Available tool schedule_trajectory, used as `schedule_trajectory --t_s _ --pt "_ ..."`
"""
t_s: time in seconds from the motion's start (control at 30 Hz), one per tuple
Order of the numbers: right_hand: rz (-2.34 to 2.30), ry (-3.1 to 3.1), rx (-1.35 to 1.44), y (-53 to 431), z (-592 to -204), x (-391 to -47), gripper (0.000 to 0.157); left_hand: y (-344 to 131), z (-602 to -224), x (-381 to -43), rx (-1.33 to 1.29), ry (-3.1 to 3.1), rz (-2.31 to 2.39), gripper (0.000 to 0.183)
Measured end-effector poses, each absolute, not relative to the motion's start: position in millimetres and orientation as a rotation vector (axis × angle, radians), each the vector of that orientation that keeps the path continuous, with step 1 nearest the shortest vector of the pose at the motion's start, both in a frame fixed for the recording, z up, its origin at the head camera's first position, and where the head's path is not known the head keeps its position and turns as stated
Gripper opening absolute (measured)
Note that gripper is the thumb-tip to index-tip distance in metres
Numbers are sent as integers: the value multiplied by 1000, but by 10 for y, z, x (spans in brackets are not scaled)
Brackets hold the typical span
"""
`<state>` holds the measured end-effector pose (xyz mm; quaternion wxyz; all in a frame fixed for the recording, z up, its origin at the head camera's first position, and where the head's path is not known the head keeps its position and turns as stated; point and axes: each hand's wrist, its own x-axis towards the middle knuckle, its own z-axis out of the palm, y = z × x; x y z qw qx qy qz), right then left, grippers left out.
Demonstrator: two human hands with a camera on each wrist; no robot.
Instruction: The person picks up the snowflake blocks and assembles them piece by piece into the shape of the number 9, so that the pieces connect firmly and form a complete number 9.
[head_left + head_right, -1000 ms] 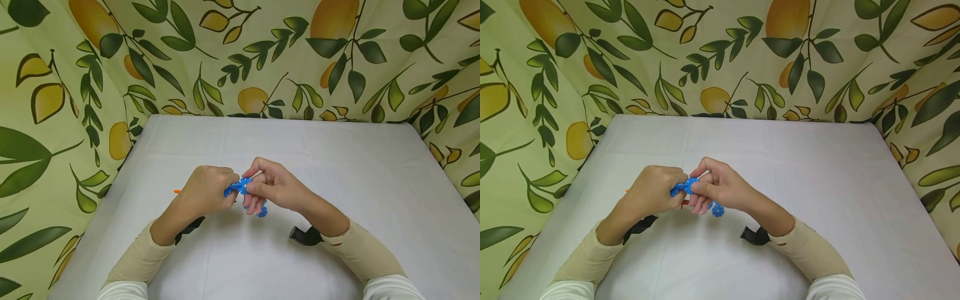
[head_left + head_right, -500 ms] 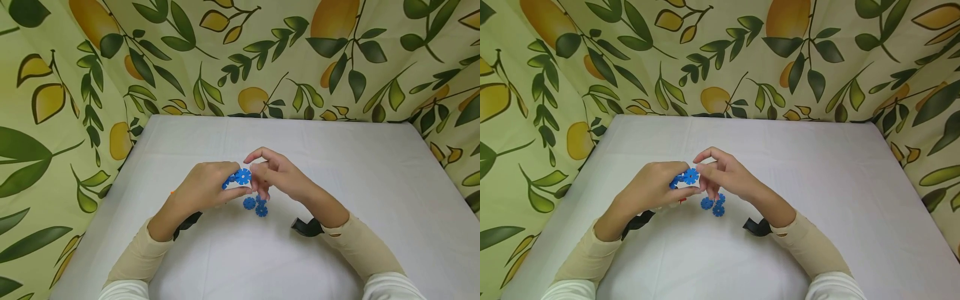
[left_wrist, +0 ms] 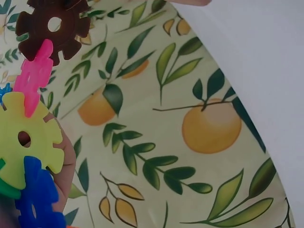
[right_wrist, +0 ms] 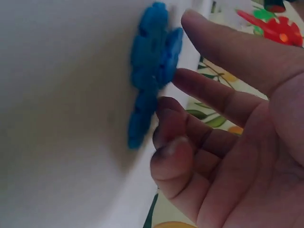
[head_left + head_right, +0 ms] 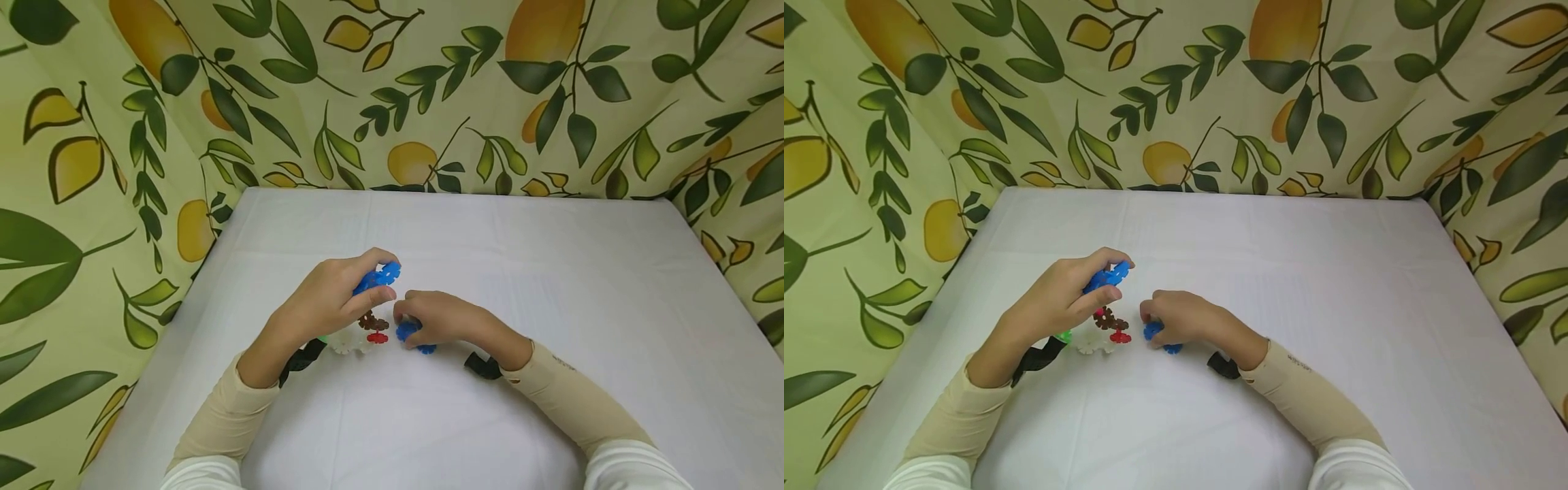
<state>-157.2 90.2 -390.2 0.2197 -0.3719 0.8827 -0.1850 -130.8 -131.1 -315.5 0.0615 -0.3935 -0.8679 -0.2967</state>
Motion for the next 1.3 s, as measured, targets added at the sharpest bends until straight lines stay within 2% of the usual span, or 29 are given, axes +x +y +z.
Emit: schedule_trajectory --t_s 0.3,0.47,0.7,0.9,1.1,1.3 --pt "-507 2458 -964 837 -3912 -1538 30 -1302 -3152 -1301 -1275 -2483 -868 63" --pt "-525 2424 -994 865 -3863 -1563 21 -1309 -3138 -1296 -1299 -2452 -843 62" --pt "-773 2456 -1104 1032 -3696 -1644 16 -1315 -3138 -1302 -1307 -2448 -827 39" --pt "-1087 2403 -1264 1260 -3399 -1612 2 -1308 -3121 -1303 -1304 -2468 -774 32" --pt "-1229 2398 -1360 1352 -3195 -1453 9 -1297 -3128 -1303 -1329 -2490 -750 30" --pt "-1202 2387 -1412 1324 -3109 -1322 7 -1284 -3143 -1297 -1358 -2505 -723 33"
